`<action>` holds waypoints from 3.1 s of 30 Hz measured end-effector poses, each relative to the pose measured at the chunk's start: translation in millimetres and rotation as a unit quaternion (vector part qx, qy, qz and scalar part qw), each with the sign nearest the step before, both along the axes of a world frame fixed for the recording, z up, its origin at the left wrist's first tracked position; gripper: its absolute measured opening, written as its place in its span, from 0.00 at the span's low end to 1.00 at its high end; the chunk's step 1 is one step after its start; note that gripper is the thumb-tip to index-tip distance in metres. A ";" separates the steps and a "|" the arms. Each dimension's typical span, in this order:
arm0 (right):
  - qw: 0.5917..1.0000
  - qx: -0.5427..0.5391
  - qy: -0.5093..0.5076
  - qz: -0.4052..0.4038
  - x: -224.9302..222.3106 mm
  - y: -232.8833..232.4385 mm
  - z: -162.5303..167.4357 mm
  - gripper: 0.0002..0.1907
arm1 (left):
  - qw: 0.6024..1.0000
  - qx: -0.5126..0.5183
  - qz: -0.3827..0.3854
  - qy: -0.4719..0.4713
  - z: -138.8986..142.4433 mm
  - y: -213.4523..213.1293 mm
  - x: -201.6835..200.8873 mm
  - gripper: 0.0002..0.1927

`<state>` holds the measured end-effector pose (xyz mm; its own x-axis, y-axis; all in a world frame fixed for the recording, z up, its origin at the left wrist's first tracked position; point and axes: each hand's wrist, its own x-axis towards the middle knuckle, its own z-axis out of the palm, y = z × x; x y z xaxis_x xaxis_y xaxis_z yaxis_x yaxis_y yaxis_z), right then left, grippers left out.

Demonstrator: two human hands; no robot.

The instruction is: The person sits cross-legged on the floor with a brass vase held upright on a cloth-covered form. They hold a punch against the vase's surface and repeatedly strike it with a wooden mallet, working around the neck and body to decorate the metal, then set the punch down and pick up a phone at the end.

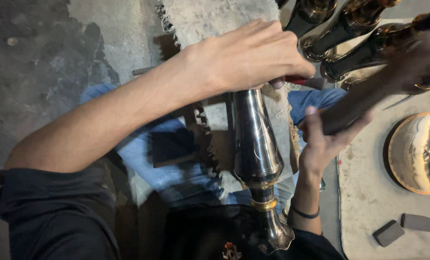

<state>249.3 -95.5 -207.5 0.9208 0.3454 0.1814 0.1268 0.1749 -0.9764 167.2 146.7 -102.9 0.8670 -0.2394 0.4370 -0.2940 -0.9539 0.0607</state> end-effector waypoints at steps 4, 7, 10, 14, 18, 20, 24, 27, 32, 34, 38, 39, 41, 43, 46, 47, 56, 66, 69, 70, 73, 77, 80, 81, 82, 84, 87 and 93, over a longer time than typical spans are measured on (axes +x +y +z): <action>1.000 -0.016 0.019 -0.010 0.9 6.6 12.7 0.51 | 1.000 -0.008 0.000 0.030 0.4 -0.5 3.4 0.25; 0.998 -0.055 0.024 -0.029 2.7 4.2 7.2 0.51 | 0.998 -0.022 0.003 0.062 1.2 -2.6 9.9 0.23; 0.987 -0.118 -0.100 0.047 3.4 -2.6 -6.3 0.46 | 0.997 -0.033 0.011 0.065 2.0 -4.4 14.1 0.16; 0.967 -0.130 -0.191 0.104 18.1 -18.3 -15.2 0.44 | 0.999 -0.026 -0.001 0.042 3.1 -1.3 8.6 0.22; 0.983 -0.113 -0.115 0.086 35.6 -29.8 -13.8 0.42 | 0.999 -0.021 0.015 0.041 6.2 -1.2 2.6 0.28; 0.987 -0.091 -0.124 0.053 36.9 -29.4 -14.0 0.42 | 0.999 -0.010 0.022 0.041 9.9 -3.6 4.2 0.27; 0.979 -0.095 -0.172 0.060 32.9 -22.1 -13.2 0.42 | 0.990 -0.014 0.043 0.131 20.0 -6.2 9.2 0.18; 0.979 -0.100 -0.164 0.072 37.7 -18.9 -6.2 0.42 | 0.992 -0.059 0.015 0.113 23.5 -5.3 6.1 0.12; 0.954 -0.151 -0.216 0.143 50.6 -14.0 7.1 0.42 | 0.997 -0.073 -0.002 0.022 18.2 -3.9 -3.4 0.11; 0.960 -0.132 -0.210 0.131 50.7 -10.1 9.4 0.42 | 0.998 -0.039 0.008 -0.043 15.1 -5.3 -7.5 0.15; 0.982 -0.060 -0.157 0.090 46.1 -5.0 14.2 0.42 | 0.997 -0.072 0.020 0.007 13.7 -5.2 -10.1 0.12; 0.975 -0.082 -0.167 0.121 45.9 -4.7 15.6 0.42 | 0.998 -0.061 0.016 0.000 14.0 -4.4 -10.0 0.13; 0.956 -0.124 -0.214 0.159 47.8 -8.4 19.6 0.42 | 0.998 -0.068 0.003 -0.012 14.2 -3.8 -10.5 0.16; 0.924 -0.158 -0.318 0.141 48.6 -12.2 19.6 0.41 | 0.994 -0.102 -0.015 -0.022 14.7 -2.9 -10.2 0.19; 0.970 0.000 -0.225 0.088 42.4 -13.2 8.2 0.45 | 0.993 -0.110 -0.005 0.030 16.4 -2.7 -8.3 0.13; 0.984 0.087 -0.136 0.071 39.0 -12.0 2.9 0.48 | 0.994 -0.105 -0.001 0.042 17.4 -2.8 -7.9 0.13; 0.982 0.030 -0.178 0.053 26.0 1.7 5.8 0.39 | 0.991 -0.100 0.008 0.092 28.7 -5.9 -8.8 0.14; 0.950 -0.149 -0.256 0.101 19.7 -8.7 3.7 0.27 | 0.995 -0.065 0.007 0.076 27.3 -4.6 -6.3 0.16; 0.971 -0.129 -0.169 0.110 37.7 -18.2 -2.4 0.31 | 0.995 -0.083 -0.008 0.061 27.2 -2.4 -10.8 0.16; 0.979 -0.111 -0.139 0.095 42.6 -19.1 -4.5 0.32 | 0.993 -0.099 -0.013 0.063 26.6 -2.0 -12.0 0.15; 0.994 -0.034 -0.097 0.028 49.8 -18.0 -6.8 0.38 | 0.997 -0.069 -0.007 0.025 22.5 -0.9 -14.4 0.12; 0.924 -0.165 -0.343 0.029 48.5 -11.3 6.5 0.36 | 0.994 -0.098 -0.018 0.053 13.0 1.6 -16.2 0.14; 0.959 -0.135 -0.246 0.044 46.6 -6.3 26.1 0.33 | 0.996 -0.087 -0.021 -0.007 5.1 4.3 -23.7 0.18; 0.975 -0.085 -0.203 0.024 44.7 -4.1 31.1 0.33 | 0.996 -0.081 -0.019 -0.033 2.8 5.3 -25.3 0.19; 0.986 -0.027 -0.162 -0.001 41.2 -1.4 34.3 0.32 | 0.995 -0.076 -0.016 -0.058 0.7 5.9 -26.5 0.20; 0.972 -0.060 -0.225 0.009 37.4 0.8 39.8 0.31 | 0.994 -0.102 -0.024 -0.026 -2.5 6.2 -28.5 0.16; 0.948 -0.131 -0.289 0.029 34.0 -0.1 41.3 0.29 | 0.995 -0.092 -0.015 -0.024 -4.1 6.4 -31.2 0.18; 0.952 -0.172 -0.253 0.021 39.2 -7.9 37.4 0.23 | 0.995 -0.090 -0.006 -0.041 -1.6 7.0 -34.1 0.21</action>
<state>288.5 -103.4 -170.1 0.7296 0.4987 0.4680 0.5961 -0.1282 -0.7926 133.1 153.7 -104.5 0.8246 -0.1616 0.5422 -0.3163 -0.9263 0.2049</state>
